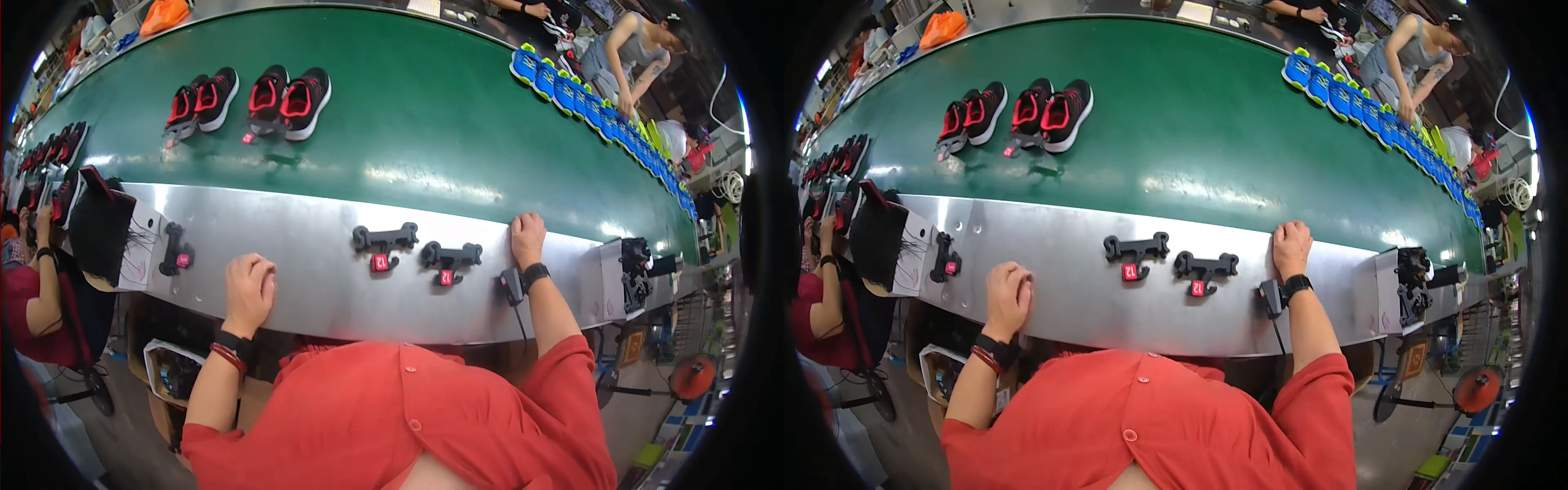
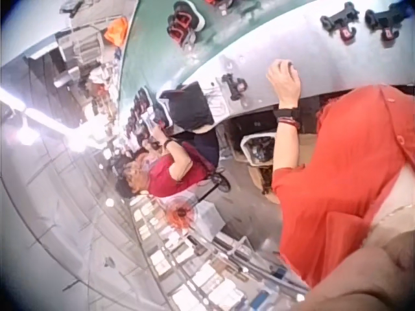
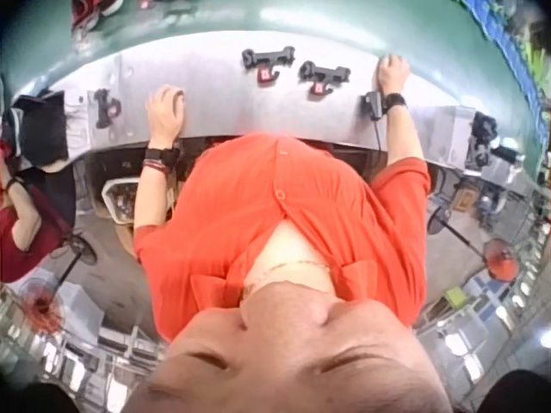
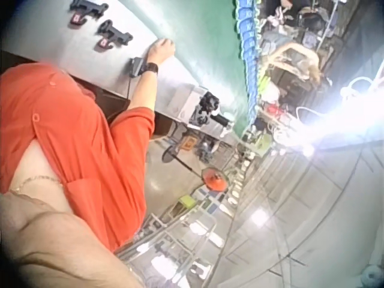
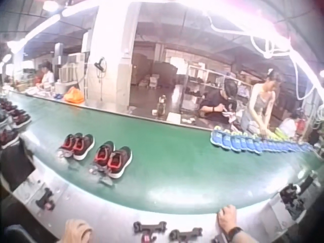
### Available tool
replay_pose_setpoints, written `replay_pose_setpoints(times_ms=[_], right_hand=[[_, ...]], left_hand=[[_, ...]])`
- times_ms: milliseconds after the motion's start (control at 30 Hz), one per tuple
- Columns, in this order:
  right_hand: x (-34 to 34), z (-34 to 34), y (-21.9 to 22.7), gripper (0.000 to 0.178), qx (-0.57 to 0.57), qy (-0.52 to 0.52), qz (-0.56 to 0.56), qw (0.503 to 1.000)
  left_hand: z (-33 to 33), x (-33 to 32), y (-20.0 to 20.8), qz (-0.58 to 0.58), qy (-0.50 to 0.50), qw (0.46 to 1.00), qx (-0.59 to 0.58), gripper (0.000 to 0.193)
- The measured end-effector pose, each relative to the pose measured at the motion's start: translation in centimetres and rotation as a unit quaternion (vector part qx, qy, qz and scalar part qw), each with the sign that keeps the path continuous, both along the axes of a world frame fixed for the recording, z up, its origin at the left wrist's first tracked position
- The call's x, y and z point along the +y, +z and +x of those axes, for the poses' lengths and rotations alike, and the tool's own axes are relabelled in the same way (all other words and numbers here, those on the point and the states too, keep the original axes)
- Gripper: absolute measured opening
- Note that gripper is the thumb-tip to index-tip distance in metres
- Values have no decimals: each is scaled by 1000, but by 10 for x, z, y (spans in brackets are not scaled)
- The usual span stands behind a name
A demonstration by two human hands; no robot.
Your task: Attaching plastic clips and tags to shoes on an assembly line conveyor belt.
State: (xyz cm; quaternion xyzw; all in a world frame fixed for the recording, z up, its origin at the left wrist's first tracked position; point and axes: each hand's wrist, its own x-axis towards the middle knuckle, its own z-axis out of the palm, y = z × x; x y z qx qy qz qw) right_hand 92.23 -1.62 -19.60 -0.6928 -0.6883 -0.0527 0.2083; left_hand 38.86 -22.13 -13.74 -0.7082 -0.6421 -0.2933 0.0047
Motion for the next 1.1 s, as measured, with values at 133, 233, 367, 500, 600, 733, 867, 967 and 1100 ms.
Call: replay_pose_setpoints(times_ms=[133,233,367,500,600,733,867,967,1100], right_hand=[[-2,1,-2,13,9,17,53,998],[-10,-9,14,14,6,28,42,999],[-32,-36,65,41,106,251,-122,954],[-58,-77,100,62,-1,415,-244,876],[-68,-109,89,54,-87,387,-241,886],[-69,-120,66,14,-47,367,-174,912],[-81,-90,61,16,0,285,-181,941],[-85,-33,62,16,-28,207,-205,956],[-88,78,63,18,2,45,-240,970]], left_hand=[[-3,2,-14,0,-8,1000,-15,15],[-2,1,-12,-17,0,1000,-11,20],[26,25,0,3,-48,995,-89,41],[84,82,9,-7,-189,982,-4,63],[108,111,11,-54,-234,971,18,63],[124,129,3,-98,-287,953,-3,46],[138,127,-2,-86,-313,946,3,42],[165,133,-3,-94,-355,930,9,41],[226,153,-8,-89,-430,898,17,37]])
